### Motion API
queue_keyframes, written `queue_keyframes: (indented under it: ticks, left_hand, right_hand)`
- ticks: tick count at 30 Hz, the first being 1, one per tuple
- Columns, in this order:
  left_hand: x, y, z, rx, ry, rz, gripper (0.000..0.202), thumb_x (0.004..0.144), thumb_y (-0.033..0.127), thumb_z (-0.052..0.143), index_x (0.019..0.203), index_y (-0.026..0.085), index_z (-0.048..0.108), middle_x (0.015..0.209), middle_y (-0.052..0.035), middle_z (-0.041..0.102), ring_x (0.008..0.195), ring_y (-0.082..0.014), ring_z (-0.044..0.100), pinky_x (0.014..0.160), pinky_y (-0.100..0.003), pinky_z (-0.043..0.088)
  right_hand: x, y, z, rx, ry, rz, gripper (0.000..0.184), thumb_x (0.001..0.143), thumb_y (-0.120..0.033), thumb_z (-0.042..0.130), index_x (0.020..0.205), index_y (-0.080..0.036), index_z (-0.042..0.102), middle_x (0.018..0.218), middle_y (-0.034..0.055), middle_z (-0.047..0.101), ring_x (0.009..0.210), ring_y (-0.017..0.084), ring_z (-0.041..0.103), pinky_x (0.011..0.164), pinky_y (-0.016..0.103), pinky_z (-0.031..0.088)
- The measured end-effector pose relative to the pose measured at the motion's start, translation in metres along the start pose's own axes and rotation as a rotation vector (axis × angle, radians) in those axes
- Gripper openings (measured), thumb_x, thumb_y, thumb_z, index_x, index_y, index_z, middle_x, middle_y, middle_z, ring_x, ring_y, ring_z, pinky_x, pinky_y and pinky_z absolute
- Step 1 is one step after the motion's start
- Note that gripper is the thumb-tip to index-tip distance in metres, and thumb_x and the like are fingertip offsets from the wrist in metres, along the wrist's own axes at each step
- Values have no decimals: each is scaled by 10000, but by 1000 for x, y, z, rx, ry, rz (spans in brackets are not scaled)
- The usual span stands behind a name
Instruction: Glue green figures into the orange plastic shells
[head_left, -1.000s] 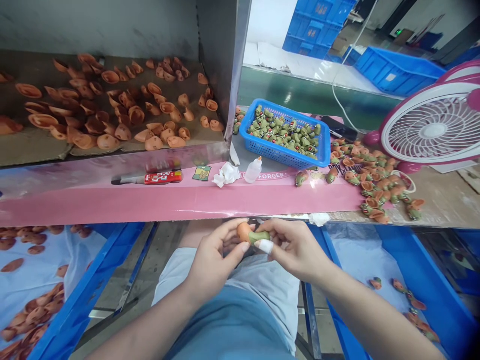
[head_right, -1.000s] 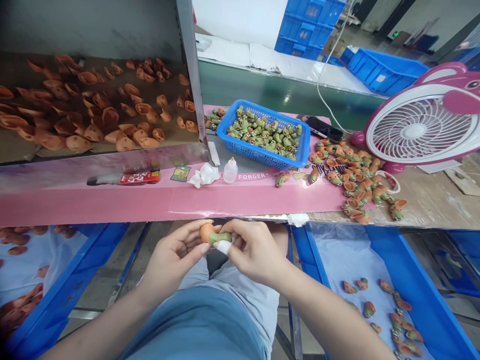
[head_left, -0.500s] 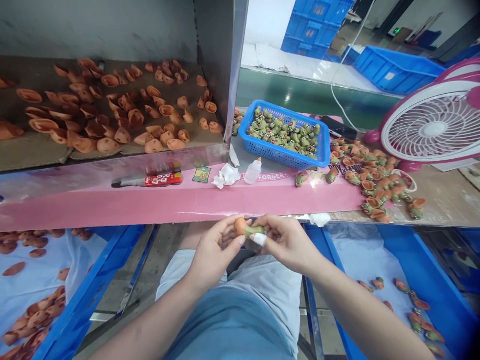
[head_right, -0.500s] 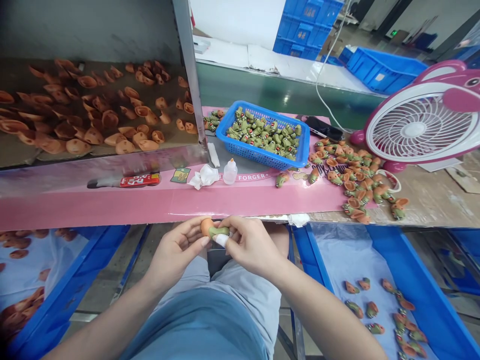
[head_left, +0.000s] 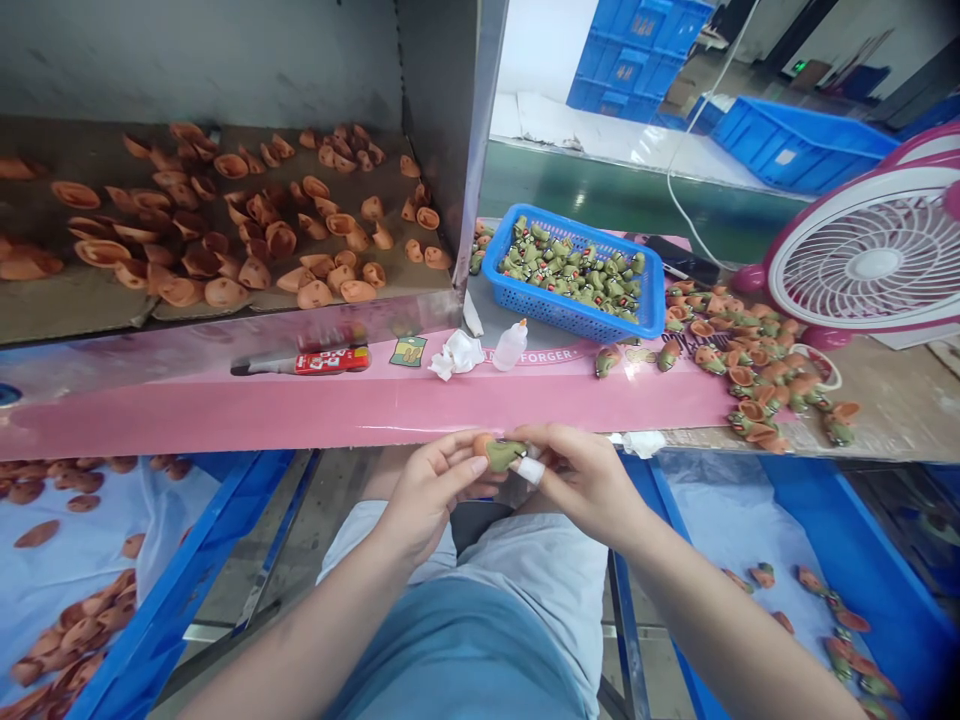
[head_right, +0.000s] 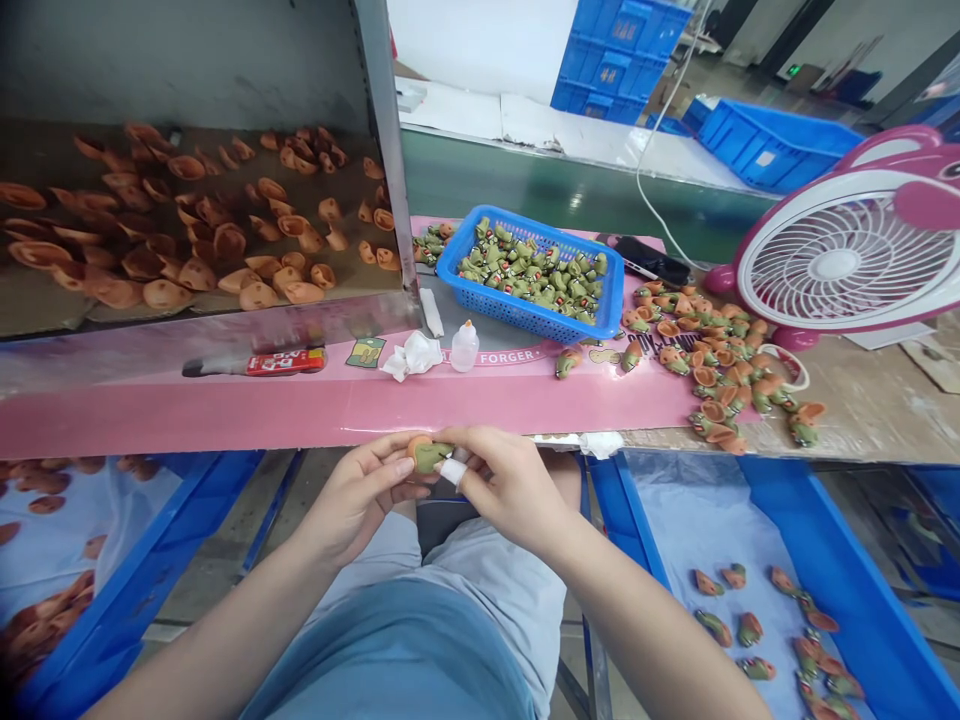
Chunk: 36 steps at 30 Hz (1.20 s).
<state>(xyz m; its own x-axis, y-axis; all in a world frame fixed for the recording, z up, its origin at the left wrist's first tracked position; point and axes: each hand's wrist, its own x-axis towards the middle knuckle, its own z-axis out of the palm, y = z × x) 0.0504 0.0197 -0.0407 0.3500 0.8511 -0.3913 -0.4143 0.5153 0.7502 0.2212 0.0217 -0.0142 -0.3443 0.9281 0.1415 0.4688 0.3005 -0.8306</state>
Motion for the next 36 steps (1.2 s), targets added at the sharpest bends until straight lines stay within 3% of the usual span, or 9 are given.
queue_keyframes:
  ticks: [8, 12, 15, 19, 24, 28, 31, 36]
  left_hand:
    - [-6, -2, 1, 22, -58, 13, 241, 810, 274, 437, 850, 108, 608, 736, -84, 681, 616, -156, 615, 594, -267, 484]
    - [-7, -1, 5, 221, 10, 109, 143, 766, 223, 509, 832, 132, 597, 756, -53, 670, 655, -153, 614, 636, -274, 488]
    - [-7, 2, 7, 381, 61, 137, 107, 747, 224, 525, 731, 136, 583, 633, -21, 641, 563, -133, 589, 560, -249, 478]
    - [-7, 2, 5, 445, 37, 106, 159, 727, 179, 464, 585, 147, 529, 473, 7, 586, 405, -96, 503, 435, -211, 406]
    - [-6, 0, 1, 425, -20, 59, 150, 649, 117, 408, 539, 156, 503, 437, 23, 554, 373, -81, 453, 396, -195, 352]
    - [-4, -2, 1, 425, -33, 35, 147, 636, 129, 406, 540, 156, 514, 423, 23, 541, 369, -86, 445, 381, -197, 333]
    - [-3, -3, 2, 418, -31, 15, 137, 635, 150, 421, 537, 151, 517, 414, 19, 539, 363, -85, 440, 378, -195, 332]
    - [0, -5, 3, 384, -41, -37, 130, 627, 184, 431, 540, 146, 520, 388, 17, 523, 341, -84, 433, 356, -185, 315]
  right_hand:
    - [2, 1, 3, 400, 88, 272, 173, 720, -314, 598, 794, -164, 556, 574, -21, 548, 445, 77, 504, 425, 192, 410]
    - [3, -2, 4, 437, 93, 337, 217, 694, -347, 620, 745, -149, 547, 538, -25, 536, 414, 71, 490, 392, 183, 402]
    - [2, -2, 5, 454, 55, 350, 217, 693, -345, 623, 724, -147, 539, 541, -29, 535, 405, 58, 475, 385, 168, 390]
    - [2, -2, 3, 429, 47, 309, 244, 752, -375, 548, 672, -146, 529, 517, -25, 537, 388, 57, 477, 378, 166, 374]
    - [0, 0, 1, 393, 134, 218, 251, 819, -366, 447, 743, -152, 555, 548, -17, 543, 391, 56, 479, 390, 176, 385]
    - [-4, 2, 3, 259, 107, 72, 163, 768, -298, 531, 880, -183, 560, 660, -7, 570, 493, 75, 516, 482, 201, 437]
    - [-6, 3, 5, 103, 89, -53, 252, 690, -229, 605, 932, -188, 548, 713, 0, 586, 507, 76, 519, 499, 201, 443]
    - [-8, 8, 6, 18, 51, -122, 272, 705, -161, 563, 973, -199, 544, 748, 10, 602, 534, 82, 539, 524, 201, 453]
